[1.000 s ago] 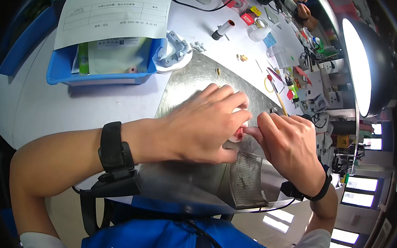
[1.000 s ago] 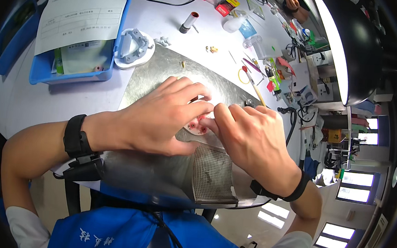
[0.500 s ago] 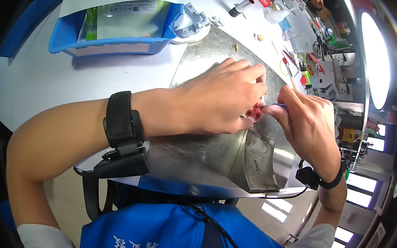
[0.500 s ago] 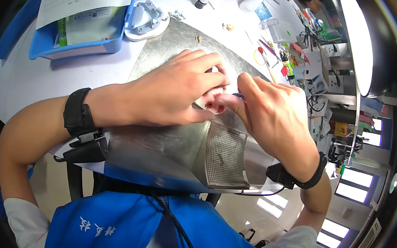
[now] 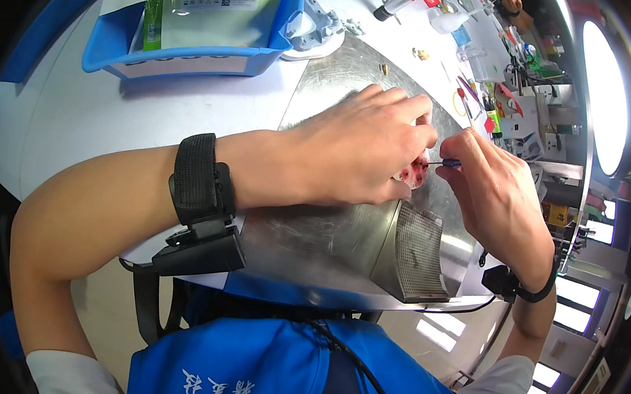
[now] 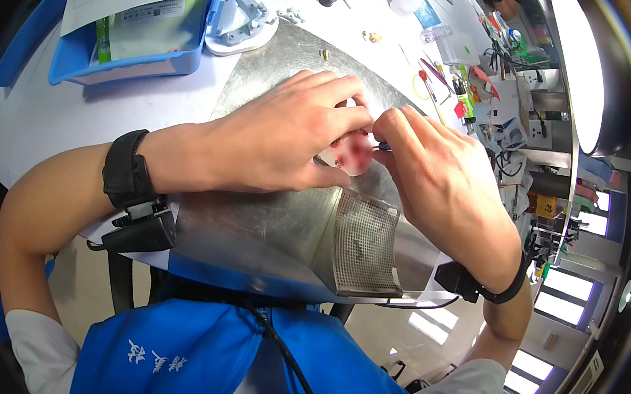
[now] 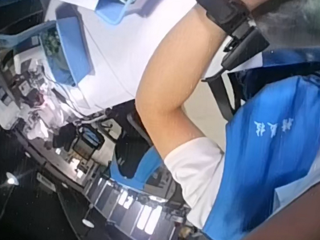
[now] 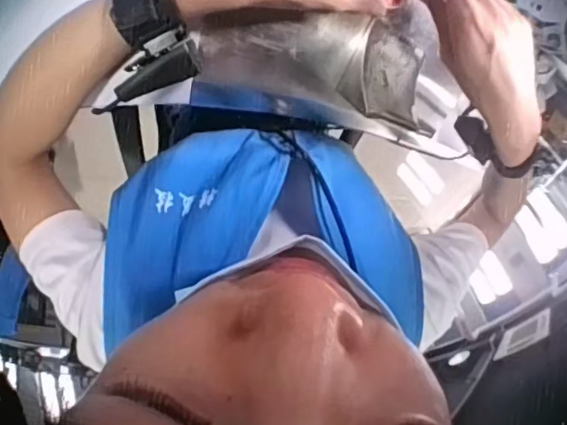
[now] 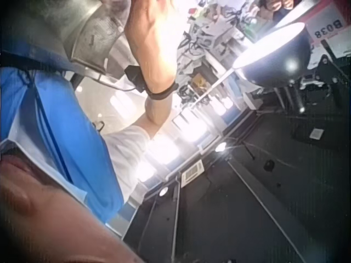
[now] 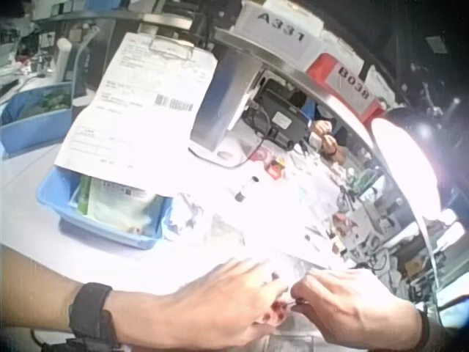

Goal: Assembling and inspecting dental bridge components on a dental model.

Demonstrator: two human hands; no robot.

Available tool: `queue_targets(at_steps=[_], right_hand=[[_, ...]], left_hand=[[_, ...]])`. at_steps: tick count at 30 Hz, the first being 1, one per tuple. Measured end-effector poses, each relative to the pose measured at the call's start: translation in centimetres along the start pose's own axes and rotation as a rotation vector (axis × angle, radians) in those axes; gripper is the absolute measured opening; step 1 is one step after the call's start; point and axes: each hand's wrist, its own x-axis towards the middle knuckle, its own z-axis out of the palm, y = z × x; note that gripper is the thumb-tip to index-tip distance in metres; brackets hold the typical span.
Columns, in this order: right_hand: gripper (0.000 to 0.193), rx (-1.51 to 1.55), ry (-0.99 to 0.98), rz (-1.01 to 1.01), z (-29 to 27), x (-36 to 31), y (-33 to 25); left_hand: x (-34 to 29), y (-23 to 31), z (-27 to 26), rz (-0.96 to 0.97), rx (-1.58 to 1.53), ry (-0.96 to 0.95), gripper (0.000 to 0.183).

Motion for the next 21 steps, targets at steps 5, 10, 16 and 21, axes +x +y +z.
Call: queue_targets(at_steps=[5, 10, 16, 21], right_hand=[[0.024, -0.182, -0.212, 0.139, -0.3, -0.2, 0.1], [0.024, 0.038, 0.047, -0.017, 0.3, 0.6, -0.4], [0.013, 0.15, 0.026, 0.038, 1.8, 0.5, 0.0], [0.011, 0.357, -0.044, 0.112, 1.7, 1.0, 0.3]], left_hand=[[0.0, 0.0, 0.0, 0.005, 0.013, 0.01, 0.041], [0.1, 0.0, 0.0, -0.024, 0.011, 0.0, 0.047], [0.3, -0.3, 0.7, 0.02, -0.04, 0.15, 0.058], [0.3, -0.2, 0.3, -0.012, -0.073, 0.109, 0.062]])
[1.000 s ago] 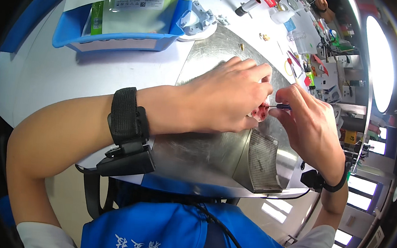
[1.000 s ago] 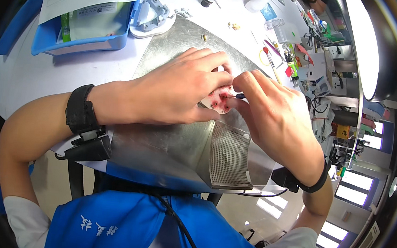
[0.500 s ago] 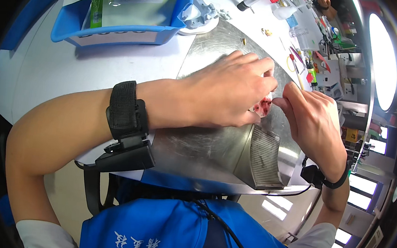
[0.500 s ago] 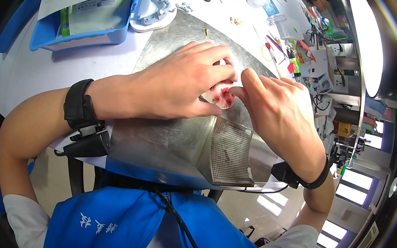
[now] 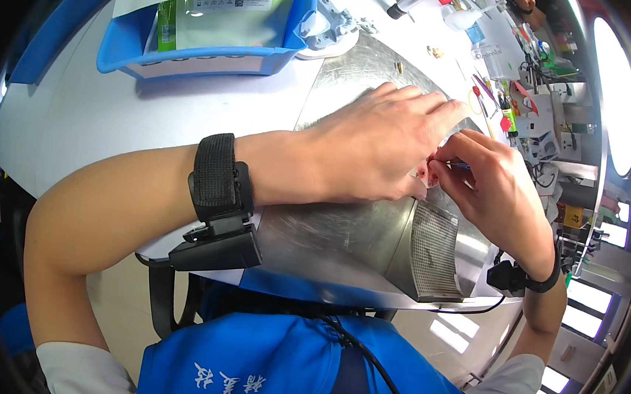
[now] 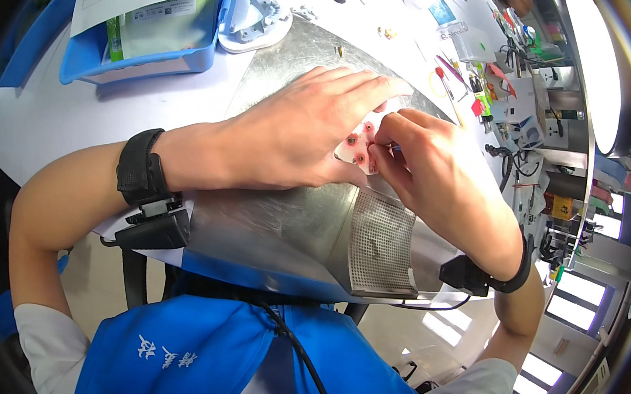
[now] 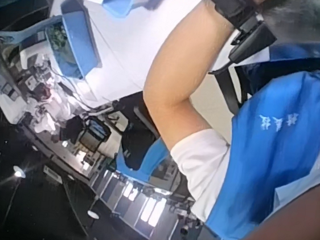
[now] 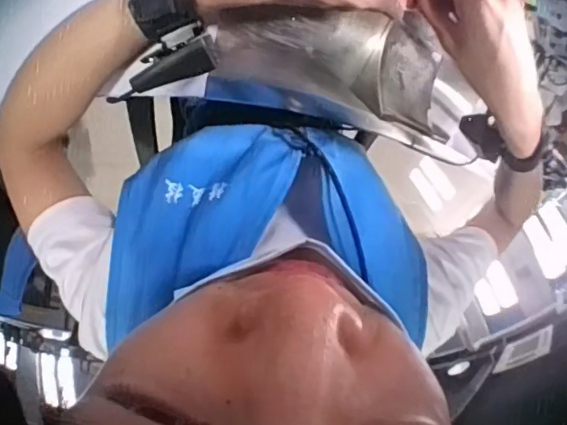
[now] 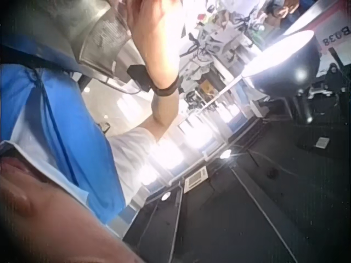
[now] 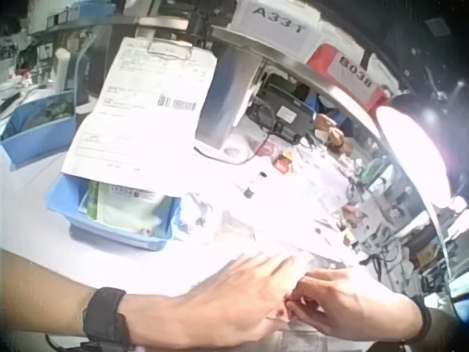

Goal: Assembling and inspecting dental bridge components on a dental model.

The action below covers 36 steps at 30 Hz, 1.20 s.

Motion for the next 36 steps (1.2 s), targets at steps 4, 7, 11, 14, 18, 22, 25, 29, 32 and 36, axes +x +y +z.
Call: queue_targets(at_steps=[4, 7, 11, 14, 18, 22, 25, 29, 32, 36], right_hand=[[0.012, 0.083, -0.022, 0.082, -0.1, -0.1, -0.2], [0.013, -0.023, 0.047, 0.044, 0.3, -0.6, 0.0], [0.013, 0.021, 0.038, 0.044, 0.2, -0.5, 0.4], [0.012, -0.047, 0.053, 0.034, 0.4, -0.6, 0.0], [0.011, -0.067, -0.011, -0.01, -0.2, -0.3, 0.2], [0.011, -0.022, -0.033, -0.051, -0.5, 0.1, 0.9], [0.013, -0.019, -0.001, -0.023, 0.0, -0.3, 0.3], [0.012, -0.072, 0.039, -0.009, 0.3, -0.3, 0.1], [0.011, 0.071, -0.011, 0.082, -0.2, -0.1, 0.0], [0.011, -0.141, 0.073, 0.001, -1.0, -0.4, -2.2]], left_hand=[[0.1, 0.2, 0.5, 0.038, 0.01, 0.067, 0.061], [0.2, 0.3, 0.5, 0.008, -0.001, 0.027, 0.062], [0.3, 0.4, 0.4, -0.021, -0.005, -0.005, 0.065], [0.3, 0.4, 0.5, -0.019, 0.014, 0.002, 0.068], [0.3, 0.3, 0.4, -0.03, 0.029, 0.001, 0.066], [0.3, 0.5, 0.4, -0.037, 0.034, -0.028, 0.066], [0.2, 0.7, 0.4, -0.082, 0.006, -0.07, 0.067], [0.1, 0.5, 0.5, 0.007, 0.051, 0.052, 0.066], [0.3, 0.5, 0.5, -0.059, 0.025, -0.041, 0.067], [0.4, 0.4, 0.5, -0.046, 0.031, 0.017, 0.066]])
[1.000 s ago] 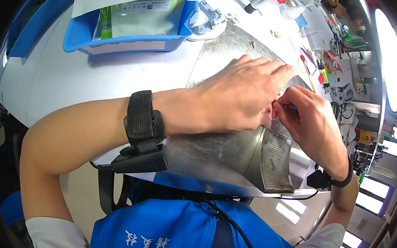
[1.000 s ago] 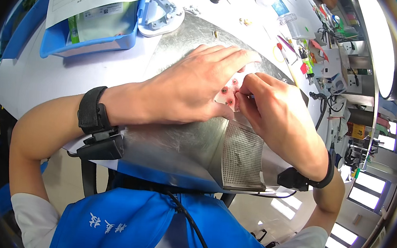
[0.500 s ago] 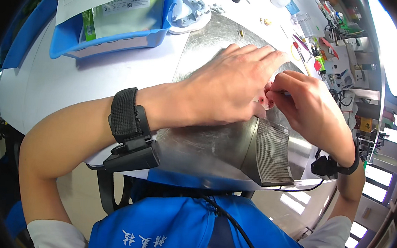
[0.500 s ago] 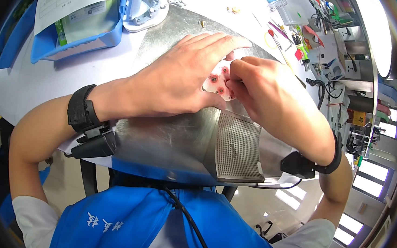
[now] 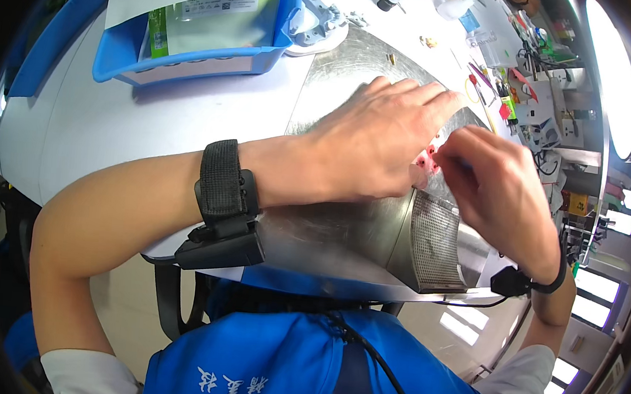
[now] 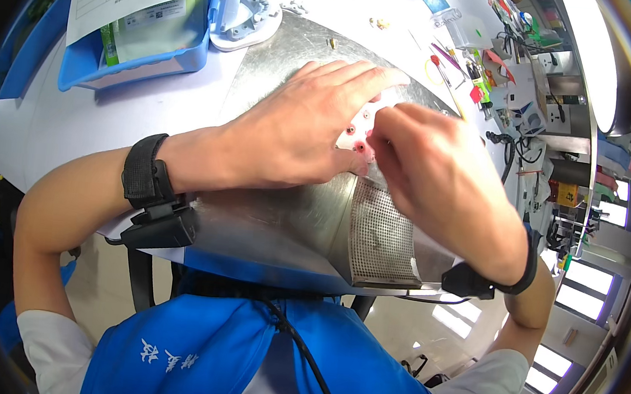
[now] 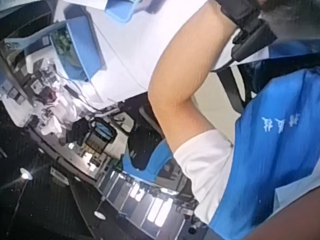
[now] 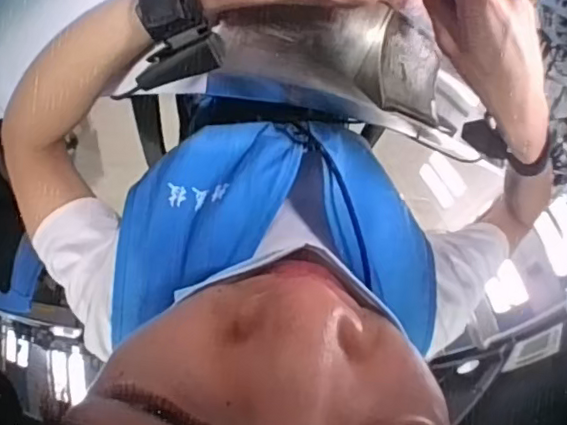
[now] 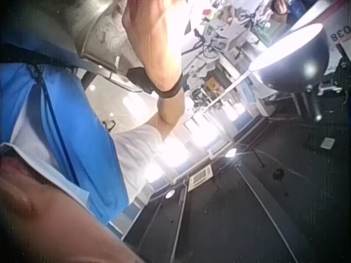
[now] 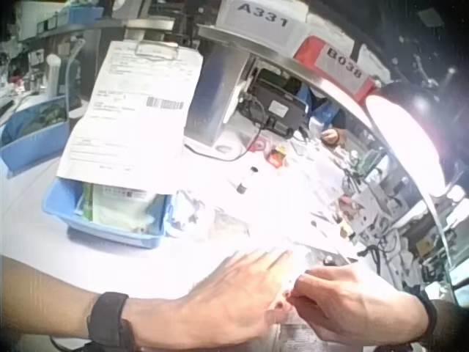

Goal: Assembling and inspecting dental bridge components on a dental model.

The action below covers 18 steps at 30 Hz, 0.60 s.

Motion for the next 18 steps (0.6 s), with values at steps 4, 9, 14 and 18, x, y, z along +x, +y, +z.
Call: queue_targets(at_steps=[4, 9, 14, 18], right_hand=[[0.016, 0.251, -0.098, 0.281, -1.5, 1.1, 2.5], [0.017, 0.767, 0.02, 0.246, 1.2, 0.7, 5.2], [0.016, 0.902, 0.084, 0.204, 2.8, 0.8, 6.3], [0.016, 1.003, 0.083, 0.2, 3.8, 1.4, 6.7]], left_hand=[[0.1, 0.5, -1.5, -0.153, -0.195, -0.02, 0.054], [1.4, 0.7, -3.6, -0.344, -0.427, -0.09, 0.02], [1.7, 0.5, -3.7, -0.378, -0.365, -0.078, 0.021], [1.7, 0.7, -4.1, -0.446, -0.303, -0.051, 0.019]])
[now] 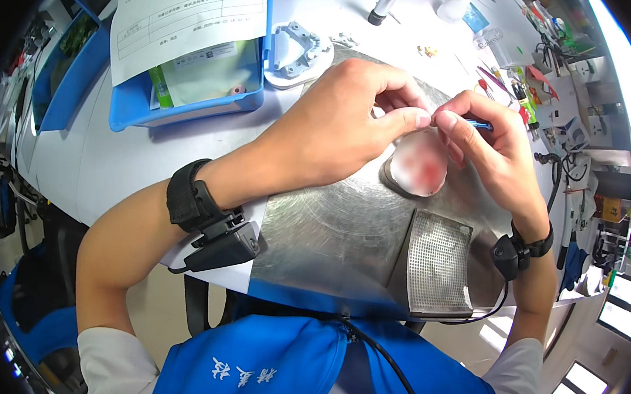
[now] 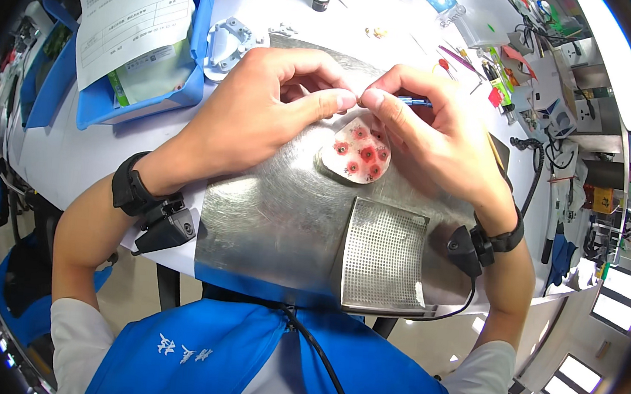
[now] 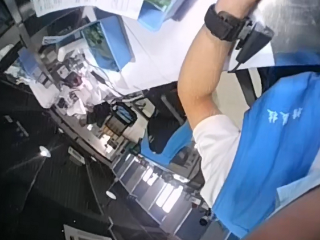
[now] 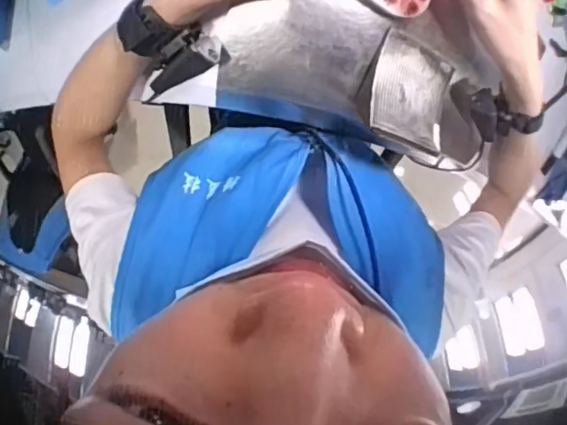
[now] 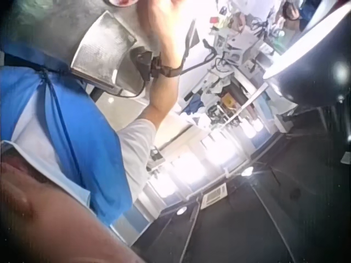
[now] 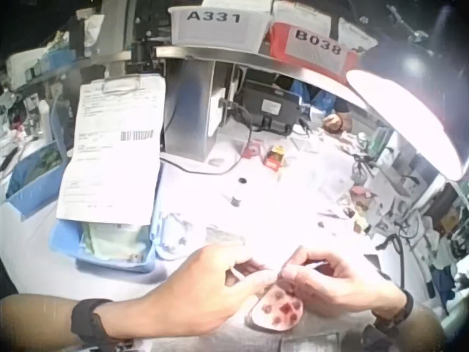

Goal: Assembling and inspecting dental bridge components on a dental model.

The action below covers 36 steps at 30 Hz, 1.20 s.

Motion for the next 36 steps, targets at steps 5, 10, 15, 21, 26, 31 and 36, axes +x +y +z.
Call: queue_targets(at_steps=[5, 10, 15, 21, 26, 31, 36], right_hand=[[0.016, -0.039, 0.044, -0.093, -0.3, 0.6, 1.3], [0.018, -0.25, 0.195, -0.099, -0.8, 1.1, 2.4], [0.016, -0.673, 0.237, -0.344, -2.2, 1.6, 3.2], [0.03, 0.701, -0.429, -0.36, -2.2, 0.1, -1.5], [0.029, 0.693, -0.669, -0.285, -2.6, 3.8, -4.4], [0.026, 0.661, -0.532, -0.205, -1.3, 0.8, -5.1], [0.022, 0.657, -0.417, -0.163, -3.9, -4.5, -7.2]], left_hand=[[0.2, 0.1, 0.2, 0.018, 0.147, 0.07, 0.015], [0.6, -0.5, -0.4, 0.025, 0.323, 0.136, 0.013], [1.0, 0.4, -1.1, -0.107, 0.041, 0.176, 0.013], [1.0, -1.4, -1.4, -0.202, -0.254, 0.243, 0.023], [1.8, -3.4, -1.9, -0.159, -0.297, 0.209, 0.021], [1.3, -2.0, 0.1, -0.137, -0.246, 0.191, 0.018], [0.9, -1.4, 0.3, -0.055, -0.169, 0.195, 0.016]])
